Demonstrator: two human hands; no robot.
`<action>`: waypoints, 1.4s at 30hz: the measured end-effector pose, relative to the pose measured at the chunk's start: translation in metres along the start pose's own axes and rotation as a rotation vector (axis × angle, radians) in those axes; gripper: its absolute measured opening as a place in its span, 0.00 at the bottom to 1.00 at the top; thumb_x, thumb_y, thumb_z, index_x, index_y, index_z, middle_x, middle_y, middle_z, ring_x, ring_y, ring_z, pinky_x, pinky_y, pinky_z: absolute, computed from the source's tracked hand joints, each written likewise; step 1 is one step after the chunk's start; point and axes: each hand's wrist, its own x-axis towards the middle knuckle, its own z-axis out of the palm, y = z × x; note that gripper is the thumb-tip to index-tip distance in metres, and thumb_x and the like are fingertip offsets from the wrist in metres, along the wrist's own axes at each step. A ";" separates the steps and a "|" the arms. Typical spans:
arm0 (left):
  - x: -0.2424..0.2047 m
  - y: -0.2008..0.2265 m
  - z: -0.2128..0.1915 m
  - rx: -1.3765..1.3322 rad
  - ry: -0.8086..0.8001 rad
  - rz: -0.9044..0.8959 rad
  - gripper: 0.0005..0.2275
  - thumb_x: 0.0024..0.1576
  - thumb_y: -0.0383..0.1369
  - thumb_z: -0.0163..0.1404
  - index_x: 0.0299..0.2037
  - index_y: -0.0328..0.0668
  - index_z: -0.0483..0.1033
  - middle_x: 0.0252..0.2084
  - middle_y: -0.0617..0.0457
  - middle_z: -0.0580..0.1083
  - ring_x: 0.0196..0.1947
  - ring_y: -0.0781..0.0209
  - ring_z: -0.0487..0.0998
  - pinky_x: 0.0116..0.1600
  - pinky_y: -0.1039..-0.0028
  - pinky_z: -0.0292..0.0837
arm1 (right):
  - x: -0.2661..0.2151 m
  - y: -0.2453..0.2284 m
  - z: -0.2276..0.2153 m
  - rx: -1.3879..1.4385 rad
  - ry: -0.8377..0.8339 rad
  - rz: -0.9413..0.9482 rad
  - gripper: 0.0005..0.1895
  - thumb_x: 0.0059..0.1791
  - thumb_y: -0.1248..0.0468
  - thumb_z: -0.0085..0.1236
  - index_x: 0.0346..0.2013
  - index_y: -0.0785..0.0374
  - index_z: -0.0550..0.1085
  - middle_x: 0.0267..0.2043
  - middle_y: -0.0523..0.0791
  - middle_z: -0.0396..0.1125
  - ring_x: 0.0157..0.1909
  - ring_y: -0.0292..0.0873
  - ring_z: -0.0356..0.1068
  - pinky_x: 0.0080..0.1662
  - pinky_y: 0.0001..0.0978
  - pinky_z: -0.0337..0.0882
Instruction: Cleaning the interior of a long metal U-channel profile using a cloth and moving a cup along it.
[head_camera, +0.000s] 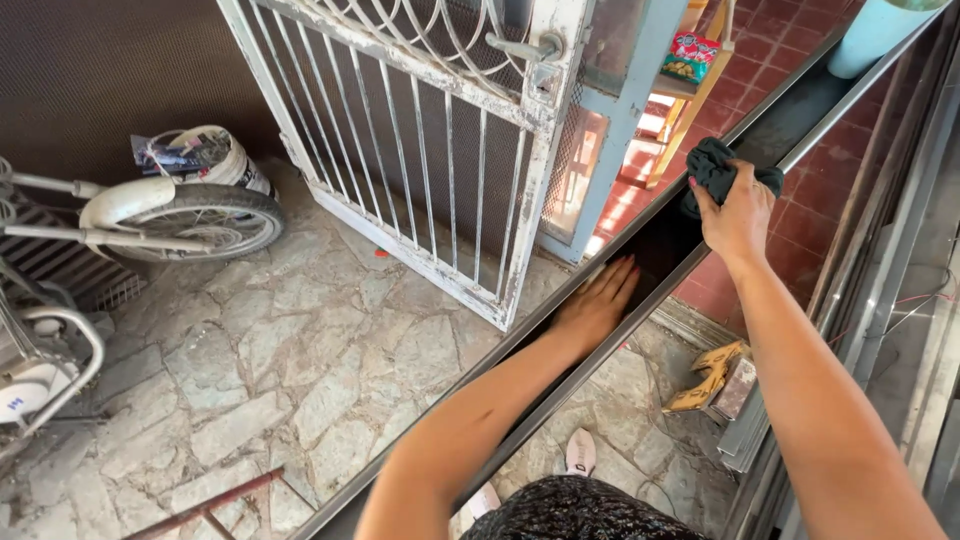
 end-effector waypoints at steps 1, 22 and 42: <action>-0.018 0.003 -0.023 -0.009 0.000 0.026 0.34 0.55 0.37 0.53 0.73 0.38 0.57 0.77 0.41 0.56 0.78 0.50 0.54 0.75 0.60 0.58 | -0.003 0.001 0.000 -0.014 -0.013 0.002 0.29 0.55 0.51 0.65 0.60 0.65 0.64 0.47 0.65 0.70 0.56 0.68 0.69 0.64 0.51 0.56; -0.111 0.046 -0.230 -0.267 -0.691 -0.165 0.41 0.52 0.09 0.33 0.77 0.42 0.32 0.80 0.48 0.30 0.80 0.55 0.29 0.78 0.63 0.31 | 0.012 -0.010 -0.018 -0.049 -0.146 0.094 0.27 0.63 0.52 0.61 0.61 0.73 0.63 0.53 0.68 0.67 0.56 0.71 0.59 0.54 0.59 0.60; -0.207 0.049 -0.280 -0.438 -0.603 -0.219 0.33 0.62 0.20 0.35 0.77 0.42 0.33 0.81 0.44 0.33 0.80 0.48 0.32 0.79 0.57 0.30 | 0.019 0.066 0.039 0.026 0.074 -0.266 0.20 0.70 0.66 0.67 0.65 0.81 0.69 0.57 0.65 0.70 0.53 0.68 0.72 0.52 0.53 0.72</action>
